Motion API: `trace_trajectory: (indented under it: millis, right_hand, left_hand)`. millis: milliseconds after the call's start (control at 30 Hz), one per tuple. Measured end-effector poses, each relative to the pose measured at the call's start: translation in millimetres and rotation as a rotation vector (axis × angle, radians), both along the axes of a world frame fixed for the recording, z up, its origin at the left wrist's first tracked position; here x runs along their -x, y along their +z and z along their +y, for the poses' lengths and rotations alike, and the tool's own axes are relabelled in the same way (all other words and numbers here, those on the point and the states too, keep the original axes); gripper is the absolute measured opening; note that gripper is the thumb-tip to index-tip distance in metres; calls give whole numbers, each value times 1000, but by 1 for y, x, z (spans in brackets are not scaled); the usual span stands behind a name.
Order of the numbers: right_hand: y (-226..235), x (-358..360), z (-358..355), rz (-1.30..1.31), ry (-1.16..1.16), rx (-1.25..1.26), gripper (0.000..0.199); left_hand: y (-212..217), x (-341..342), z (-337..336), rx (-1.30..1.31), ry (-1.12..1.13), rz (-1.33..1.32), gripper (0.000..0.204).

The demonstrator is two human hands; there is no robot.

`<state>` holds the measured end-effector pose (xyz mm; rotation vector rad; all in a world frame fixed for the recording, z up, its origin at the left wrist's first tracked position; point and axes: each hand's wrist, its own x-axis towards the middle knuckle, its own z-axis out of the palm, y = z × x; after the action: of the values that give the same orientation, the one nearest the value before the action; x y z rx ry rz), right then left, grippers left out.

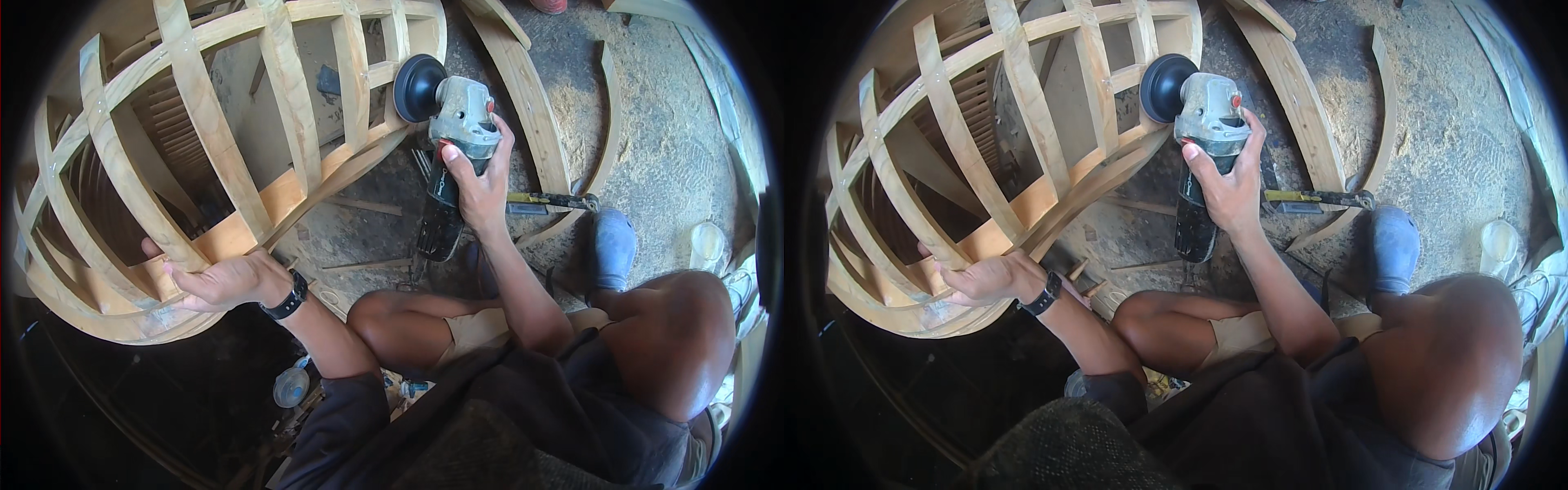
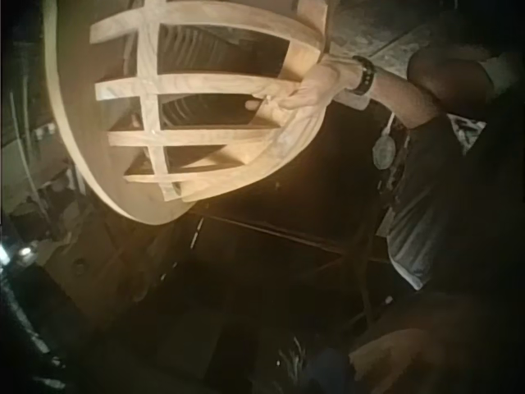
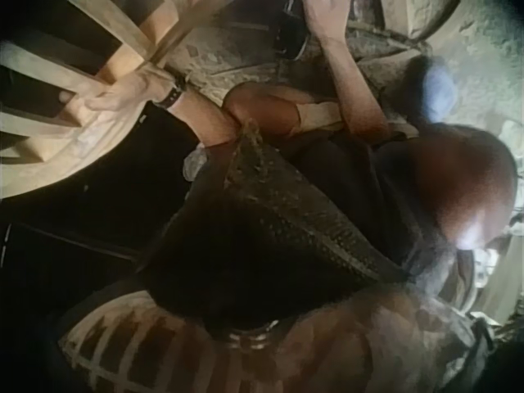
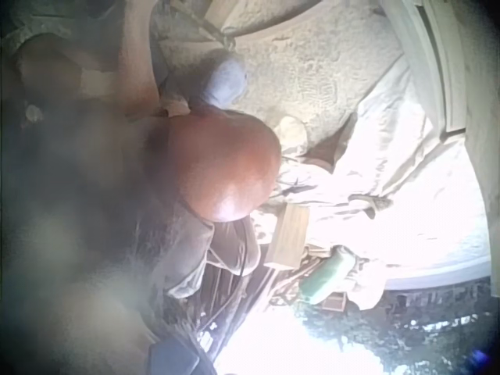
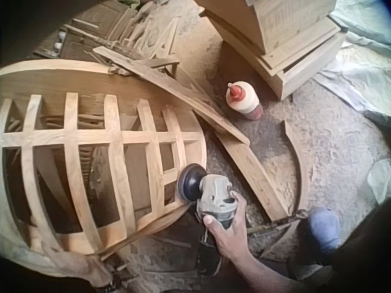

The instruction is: The person applies glue to a small wooden block and attaches it to a wooden frame, then uses a nail gun and a hammer to secure it before sanding the frame with a power sander.

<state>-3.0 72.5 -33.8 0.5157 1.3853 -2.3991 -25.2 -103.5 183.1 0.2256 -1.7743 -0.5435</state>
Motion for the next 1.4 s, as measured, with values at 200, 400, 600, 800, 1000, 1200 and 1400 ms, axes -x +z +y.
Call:
trace_trajectory:
  millis: [200, 400, 600, 800, 1000, 1200, 1400]
  right_hand:
    - [-4, 15, 0, 98, 33, -69, 85]
    - [-15, 15, 0, 33, 35, -82, 85]
    - [-14, 20, 2, 72, 7, -107, 85]
    - [-23, 23, 1, 70, 19, -146, 86]
    - [-23, 24, -3, 142, 9, -134, 88]
    - [-19, 25, -4, 183, 25, -105, 92]
    - [-17, 23, -6, 212, 26, -76, 93]
  left_hand:
    - [2, -3, 0, 14, 29, -72, 79]
    - [1, -5, -1, 25, 7, -63, 82]
    - [2, -4, -2, 33, 2, -60, 83]
    - [1, -6, -5, 49, 28, -71, 83]
    - [5, -14, -12, 46, 15, -50, 83]
    - [1, -3, 0, 39, 12, -63, 83]
    - [1, -8, -10, 36, -9, -58, 81]
